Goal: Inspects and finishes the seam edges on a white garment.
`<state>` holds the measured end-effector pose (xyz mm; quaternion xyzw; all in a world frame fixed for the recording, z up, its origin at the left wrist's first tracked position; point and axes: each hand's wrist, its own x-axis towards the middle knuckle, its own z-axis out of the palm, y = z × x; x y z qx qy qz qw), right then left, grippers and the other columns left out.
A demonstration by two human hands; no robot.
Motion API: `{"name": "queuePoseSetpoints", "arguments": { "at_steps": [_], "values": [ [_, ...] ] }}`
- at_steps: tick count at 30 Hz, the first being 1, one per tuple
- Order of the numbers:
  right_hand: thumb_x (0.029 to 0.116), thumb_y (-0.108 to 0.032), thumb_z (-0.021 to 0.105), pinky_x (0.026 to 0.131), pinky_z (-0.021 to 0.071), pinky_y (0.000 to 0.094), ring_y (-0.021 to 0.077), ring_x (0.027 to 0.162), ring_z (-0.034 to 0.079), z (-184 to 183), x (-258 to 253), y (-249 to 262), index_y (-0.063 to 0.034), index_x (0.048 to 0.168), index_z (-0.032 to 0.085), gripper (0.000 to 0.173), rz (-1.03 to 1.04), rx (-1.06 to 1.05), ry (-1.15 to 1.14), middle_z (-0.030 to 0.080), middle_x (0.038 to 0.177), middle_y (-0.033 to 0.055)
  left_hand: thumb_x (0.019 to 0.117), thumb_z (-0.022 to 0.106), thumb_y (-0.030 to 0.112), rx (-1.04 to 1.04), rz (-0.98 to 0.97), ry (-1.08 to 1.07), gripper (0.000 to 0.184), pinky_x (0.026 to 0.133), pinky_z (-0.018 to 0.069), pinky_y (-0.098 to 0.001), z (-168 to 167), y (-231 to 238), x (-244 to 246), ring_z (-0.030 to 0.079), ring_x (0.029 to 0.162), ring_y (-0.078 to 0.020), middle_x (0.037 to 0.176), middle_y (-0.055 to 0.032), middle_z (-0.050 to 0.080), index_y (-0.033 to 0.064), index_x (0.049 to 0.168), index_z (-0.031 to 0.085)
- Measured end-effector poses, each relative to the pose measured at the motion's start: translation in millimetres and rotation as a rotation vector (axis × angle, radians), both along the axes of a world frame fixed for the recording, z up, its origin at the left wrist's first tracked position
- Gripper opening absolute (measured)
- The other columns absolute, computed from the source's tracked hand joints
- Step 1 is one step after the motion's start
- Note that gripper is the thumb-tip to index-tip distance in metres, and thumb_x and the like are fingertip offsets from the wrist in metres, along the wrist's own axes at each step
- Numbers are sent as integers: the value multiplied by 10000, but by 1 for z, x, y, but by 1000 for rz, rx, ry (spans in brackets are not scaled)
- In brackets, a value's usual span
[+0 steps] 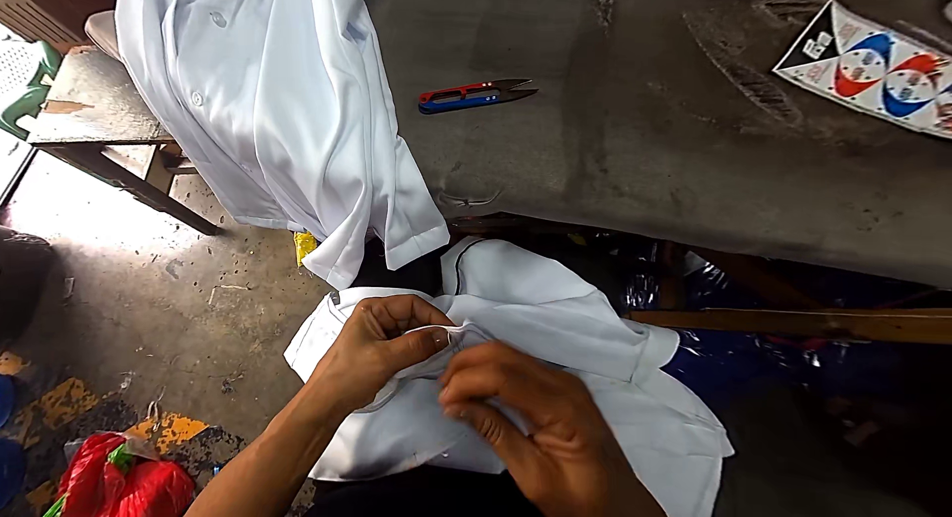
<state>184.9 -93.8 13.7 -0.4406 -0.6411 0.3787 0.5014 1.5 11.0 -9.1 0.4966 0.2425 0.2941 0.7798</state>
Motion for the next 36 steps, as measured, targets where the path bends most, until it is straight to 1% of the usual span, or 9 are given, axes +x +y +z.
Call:
{"name": "queuePoseSetpoints", "arguments": {
  "at_steps": [2,5,8,16,29,31,33,34,36],
  "values": [
    [989,-123,671,728,581,192,47,841,665,-7,2,2,-26,1073,723,138,-211,18,-35,702,950,18,967,642,7,-29,4,-14,91,685,568,-225,0,-1,0,667,712,-57,801,-30,714,-25,1011,714],
    [958,-101,688,683,562,171,30,769,648,-12,2,5,17,1195,634,270,-309,4,-60,700,892,-5,963,636,5,-27,7,-25,91,679,557,-218,-1,-2,1,658,708,-50,800,-20,709,-20,1005,713],
    [956,-117,697,665,549,163,21,763,639,-10,2,7,2,1205,595,295,-302,-12,-73,690,878,-19,963,638,3,-9,9,-25,89,682,558,-217,0,-3,1,660,712,-50,801,-23,709,-23,1007,711],
    [945,-132,696,622,527,152,8,722,619,-6,5,9,-11,1221,582,322,-297,-48,-115,679,846,-37,961,642,5,27,11,-18,93,679,554,-216,1,-4,1,658,714,-51,807,-27,711,-28,1016,710],
    [988,-118,664,693,564,163,18,774,645,-1,6,10,48,1327,578,387,-293,-12,-125,697,901,-5,962,649,15,78,21,2,94,660,541,-204,0,-5,0,643,703,-37,805,-17,706,-27,1019,711],
    [1002,-129,653,717,564,165,24,798,649,-1,8,10,41,1280,648,326,-292,24,-143,705,920,10,964,652,24,124,33,21,99,648,532,-198,0,-5,1,633,692,-33,799,-11,701,-27,1025,710],
    [1008,-139,656,744,571,165,37,861,670,1,9,11,-19,1097,747,175,-287,67,-151,713,959,24,963,656,34,192,51,58,95,622,514,-188,1,-6,2,614,665,-23,771,1,687,-22,1019,708],
    [1002,-123,661,762,577,175,55,899,678,2,10,11,-34,1034,758,136,-269,88,-128,713,984,38,962,658,42,230,60,83,95,604,502,-180,2,-7,3,602,649,-15,756,9,680,-18,1013,711],
    [1003,-109,651,799,585,204,96,973,673,7,13,11,-43,1004,746,116,-216,123,-69,689,1055,67,961,653,56,298,80,124,97,573,476,-167,4,-8,4,577,623,-1,736,25,663,-10,1003,711]
  ]
}}
